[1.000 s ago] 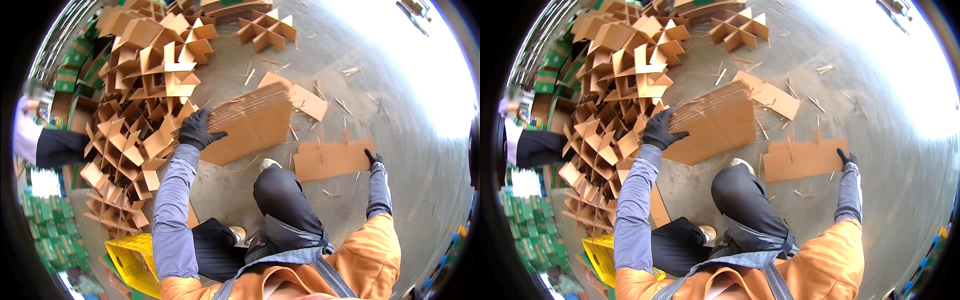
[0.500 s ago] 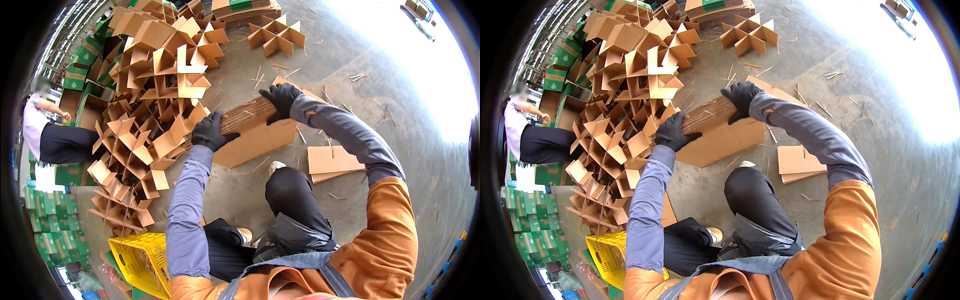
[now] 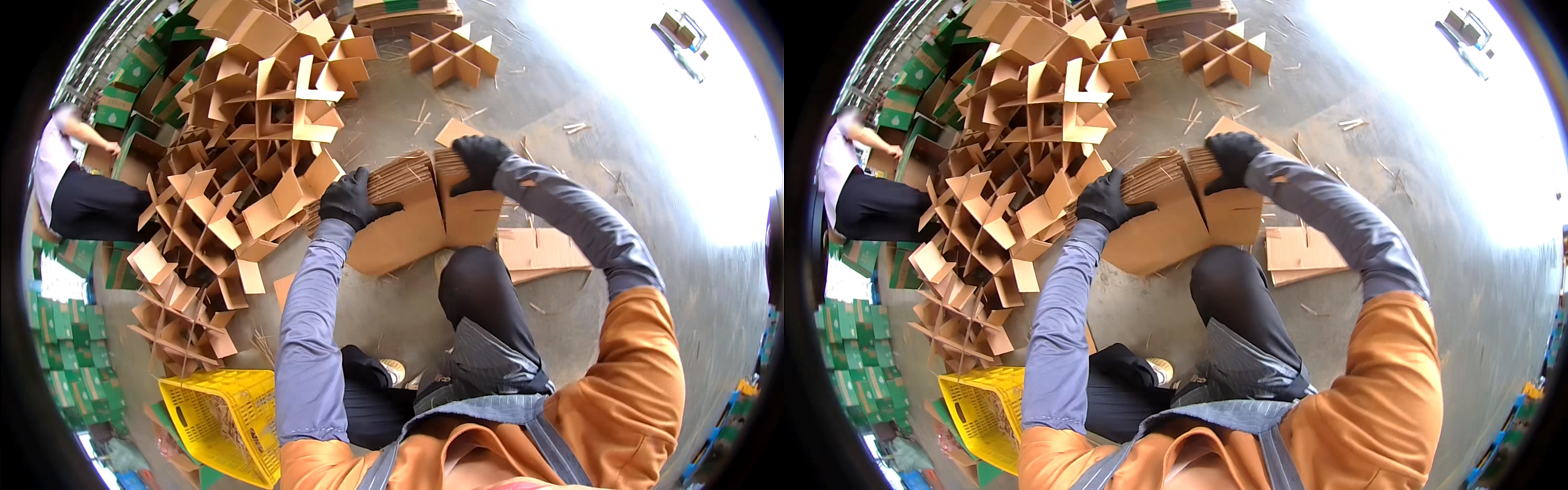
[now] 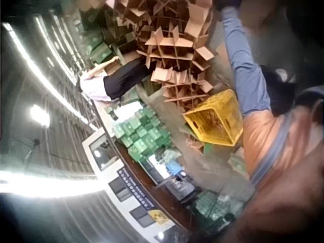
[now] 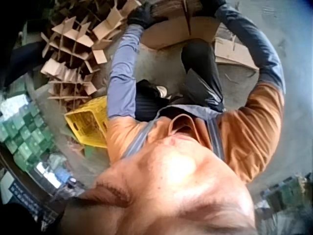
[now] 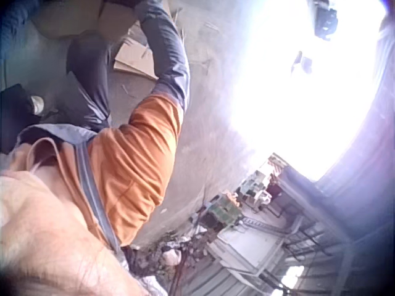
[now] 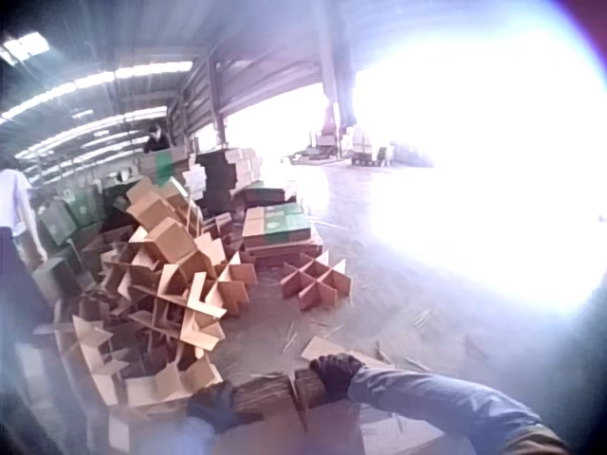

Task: The person assembles cardboard dividers by hand. They pick up flat cardboard sheets and slide them together to form a grid, placing the finished dividers on a pile on the floor.

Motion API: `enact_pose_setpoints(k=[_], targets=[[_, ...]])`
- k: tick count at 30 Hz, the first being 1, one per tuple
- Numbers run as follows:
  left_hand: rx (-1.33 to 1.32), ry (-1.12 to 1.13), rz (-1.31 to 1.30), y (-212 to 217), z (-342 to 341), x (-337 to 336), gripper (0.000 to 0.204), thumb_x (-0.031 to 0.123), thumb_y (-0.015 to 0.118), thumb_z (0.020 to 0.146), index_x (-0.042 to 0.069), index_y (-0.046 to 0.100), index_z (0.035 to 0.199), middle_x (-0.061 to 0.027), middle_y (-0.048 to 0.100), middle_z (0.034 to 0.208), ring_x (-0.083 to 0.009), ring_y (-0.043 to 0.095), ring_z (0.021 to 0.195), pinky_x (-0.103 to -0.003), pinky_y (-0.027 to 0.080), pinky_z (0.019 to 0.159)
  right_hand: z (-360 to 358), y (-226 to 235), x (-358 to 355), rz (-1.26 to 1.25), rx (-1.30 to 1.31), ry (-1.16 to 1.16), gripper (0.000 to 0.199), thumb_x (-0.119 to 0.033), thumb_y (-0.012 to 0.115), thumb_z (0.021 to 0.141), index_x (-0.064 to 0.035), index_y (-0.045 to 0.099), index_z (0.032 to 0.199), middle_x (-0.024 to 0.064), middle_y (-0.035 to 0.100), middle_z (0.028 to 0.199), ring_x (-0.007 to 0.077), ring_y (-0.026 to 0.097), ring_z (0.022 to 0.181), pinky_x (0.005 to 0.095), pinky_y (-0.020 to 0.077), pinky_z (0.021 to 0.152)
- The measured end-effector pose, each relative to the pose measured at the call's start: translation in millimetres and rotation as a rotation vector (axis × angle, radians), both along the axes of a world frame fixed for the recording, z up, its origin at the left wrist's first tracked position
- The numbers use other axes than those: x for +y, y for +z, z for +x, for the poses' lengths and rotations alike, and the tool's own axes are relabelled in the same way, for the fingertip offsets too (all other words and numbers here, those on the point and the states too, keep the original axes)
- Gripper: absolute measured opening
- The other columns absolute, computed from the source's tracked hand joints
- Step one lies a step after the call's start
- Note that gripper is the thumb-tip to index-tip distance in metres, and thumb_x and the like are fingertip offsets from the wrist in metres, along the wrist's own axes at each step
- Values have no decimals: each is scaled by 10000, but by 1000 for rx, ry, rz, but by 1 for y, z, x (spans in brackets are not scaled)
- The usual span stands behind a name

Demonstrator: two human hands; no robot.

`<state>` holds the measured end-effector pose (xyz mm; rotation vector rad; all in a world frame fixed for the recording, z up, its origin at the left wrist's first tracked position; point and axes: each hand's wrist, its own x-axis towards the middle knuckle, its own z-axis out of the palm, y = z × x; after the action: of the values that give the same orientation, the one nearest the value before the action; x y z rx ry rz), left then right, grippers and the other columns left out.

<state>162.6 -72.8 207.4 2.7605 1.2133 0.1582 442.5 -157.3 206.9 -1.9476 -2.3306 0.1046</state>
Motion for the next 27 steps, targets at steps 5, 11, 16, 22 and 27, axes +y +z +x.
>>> enact_pose_setpoints(k=[5, 11, 16, 22, 27], targets=[[-335, 162, 20, -17, -70, 10, 747, 587, 792, 501, 62, 538, 969, -167, 626, 906, -341, 617, 819, -405, 498, 703, 97, 4, -72, -142, 261, -809, 896, -657, 701, 572, 18, 499, 1125, 239, 612, 1018, 364, 603, 941, 407, 470, 818], [-405, 453, 114, -27, -126, -24, 744, 440, 857, 501, 68, 519, 1049, -157, 630, 933, -343, 616, 829, -407, 497, 709, 242, -110, -101, 16, 841, -1074, 761, -634, 693, 628, 25, 622, 1002, 173, 670, 847, 282, 660, 765, 344, 510, 714], [-366, 467, 85, -16, -113, -36, 750, 429, 867, 480, 68, 521, 1039, -152, 632, 916, -325, 623, 815, -407, 501, 691, 284, -166, -91, -237, 597, -1254, 814, -621, 673, 675, 42, 565, 1135, 181, 662, 941, 302, 644, 890, 370, 489, 807], [-233, 137, 151, -9, -27, -21, 779, 553, 809, 506, 46, 531, 1028, -154, 603, 849, -334, 604, 752, -417, 489, 650, 100, -66, 8, 166, 654, -383, 985, -491, 802, 587, 1, 368, 1322, 227, 435, 1314, 356, 416, 1225, 385, 354, 1011], [-75, -33, 70, -10, 16, -26, 793, 573, 773, 539, 73, 466, 1073, -165, 580, 940, -342, 597, 846, -442, 487, 721, -67, -3, 38, 102, -4, 334, 982, -556, 779, 502, -51, 413, 1261, 173, 515, 1155, 317, 512, 1084, 390, 438, 849]])
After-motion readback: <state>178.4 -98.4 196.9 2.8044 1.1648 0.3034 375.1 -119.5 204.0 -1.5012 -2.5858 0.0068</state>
